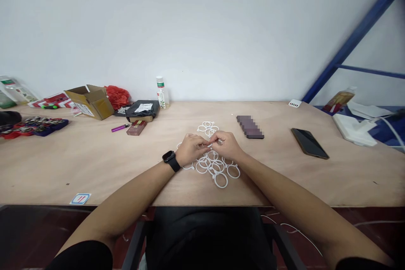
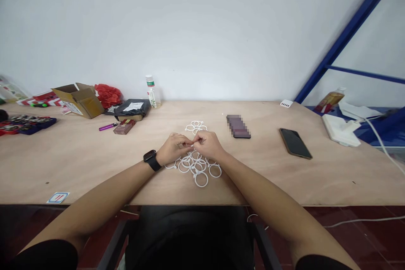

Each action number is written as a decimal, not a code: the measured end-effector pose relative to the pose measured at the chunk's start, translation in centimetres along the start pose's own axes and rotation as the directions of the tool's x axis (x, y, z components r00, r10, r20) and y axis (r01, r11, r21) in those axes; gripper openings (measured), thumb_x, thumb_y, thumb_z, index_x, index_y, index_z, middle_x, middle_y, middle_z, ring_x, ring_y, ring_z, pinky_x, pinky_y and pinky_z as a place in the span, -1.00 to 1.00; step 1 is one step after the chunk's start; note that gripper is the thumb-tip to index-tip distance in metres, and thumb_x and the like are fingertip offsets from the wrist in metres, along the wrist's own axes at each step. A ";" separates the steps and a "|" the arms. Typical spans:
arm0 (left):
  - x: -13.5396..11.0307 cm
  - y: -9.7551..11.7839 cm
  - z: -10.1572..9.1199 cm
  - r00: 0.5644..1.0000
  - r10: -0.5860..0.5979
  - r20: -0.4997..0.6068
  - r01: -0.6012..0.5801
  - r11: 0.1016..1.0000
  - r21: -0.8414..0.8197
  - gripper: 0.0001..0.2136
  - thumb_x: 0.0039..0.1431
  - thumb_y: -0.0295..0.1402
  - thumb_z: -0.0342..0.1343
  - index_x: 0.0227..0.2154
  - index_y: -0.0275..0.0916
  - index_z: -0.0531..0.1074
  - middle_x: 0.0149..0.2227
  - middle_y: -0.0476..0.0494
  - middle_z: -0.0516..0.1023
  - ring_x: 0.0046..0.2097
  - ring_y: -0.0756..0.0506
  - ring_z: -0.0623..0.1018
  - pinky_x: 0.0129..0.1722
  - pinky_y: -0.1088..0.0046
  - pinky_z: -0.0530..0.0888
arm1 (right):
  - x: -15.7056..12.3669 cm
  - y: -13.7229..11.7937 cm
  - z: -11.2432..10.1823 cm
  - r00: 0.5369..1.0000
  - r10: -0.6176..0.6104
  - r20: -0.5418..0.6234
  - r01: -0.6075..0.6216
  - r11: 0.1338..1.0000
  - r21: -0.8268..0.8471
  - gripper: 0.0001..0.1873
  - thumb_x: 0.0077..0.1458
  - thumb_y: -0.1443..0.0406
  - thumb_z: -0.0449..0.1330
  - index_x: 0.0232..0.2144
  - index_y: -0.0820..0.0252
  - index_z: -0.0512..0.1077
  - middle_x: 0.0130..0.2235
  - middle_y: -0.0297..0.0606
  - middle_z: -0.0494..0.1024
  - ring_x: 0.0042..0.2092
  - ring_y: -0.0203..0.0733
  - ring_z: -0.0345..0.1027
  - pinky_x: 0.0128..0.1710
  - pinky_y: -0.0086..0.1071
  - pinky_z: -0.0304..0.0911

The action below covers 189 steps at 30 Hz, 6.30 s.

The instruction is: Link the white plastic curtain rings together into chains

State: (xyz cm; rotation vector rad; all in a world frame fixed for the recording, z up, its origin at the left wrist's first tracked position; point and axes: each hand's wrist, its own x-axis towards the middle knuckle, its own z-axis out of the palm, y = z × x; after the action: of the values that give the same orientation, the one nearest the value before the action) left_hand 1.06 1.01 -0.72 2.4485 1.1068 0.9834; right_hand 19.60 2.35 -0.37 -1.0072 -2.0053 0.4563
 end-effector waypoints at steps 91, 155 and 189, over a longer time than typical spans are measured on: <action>-0.3 -1.0 -0.9 0.994 0.100 0.036 -0.102 0.991 0.086 -0.69 0.31 -0.19 -0.02 -0.44 -0.26 0.46 -0.46 -0.07 0.49 -0.37 -0.02 0.44 -0.31 0.45 0.31 | -0.1 0.2 -0.8 0.966 0.036 0.255 -0.094 0.971 0.219 -0.81 0.05 0.24 0.16 -0.45 0.25 0.49 -0.53 -0.37 0.43 -0.51 -0.35 0.20 -0.50 -0.48 0.09; -0.5 -1.2 -1.2 0.997 0.057 0.060 -0.062 0.995 0.079 -0.66 0.17 -0.10 0.15 -0.13 -0.23 0.49 -0.18 -0.19 0.54 -0.13 -0.13 0.51 -0.07 0.29 0.41 | 1.0 3.3 -1.4 0.996 -0.092 0.011 0.093 0.980 -0.179 -0.62 0.10 0.38 0.14 -0.01 0.11 0.48 0.05 -0.13 0.49 0.09 -0.03 0.34 0.13 -0.11 0.23; -0.4 -0.8 -1.0 0.992 0.124 0.029 -0.127 0.980 0.153 -0.82 0.24 -0.22 0.11 -0.26 -0.20 0.52 -0.31 -0.08 0.61 -0.23 -0.09 0.53 -0.14 0.34 0.31 | -0.1 0.5 -0.8 0.943 -0.040 0.330 0.027 0.999 0.043 -0.82 0.11 0.37 0.11 -0.32 0.21 0.53 -0.42 -0.33 0.50 -0.40 -0.30 0.29 -0.39 -0.45 0.14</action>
State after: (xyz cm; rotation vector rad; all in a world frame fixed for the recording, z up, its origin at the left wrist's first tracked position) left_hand -0.25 1.18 -0.60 2.6745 1.0707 0.9393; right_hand 20.52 2.60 -0.27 -0.9171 -2.2971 0.6799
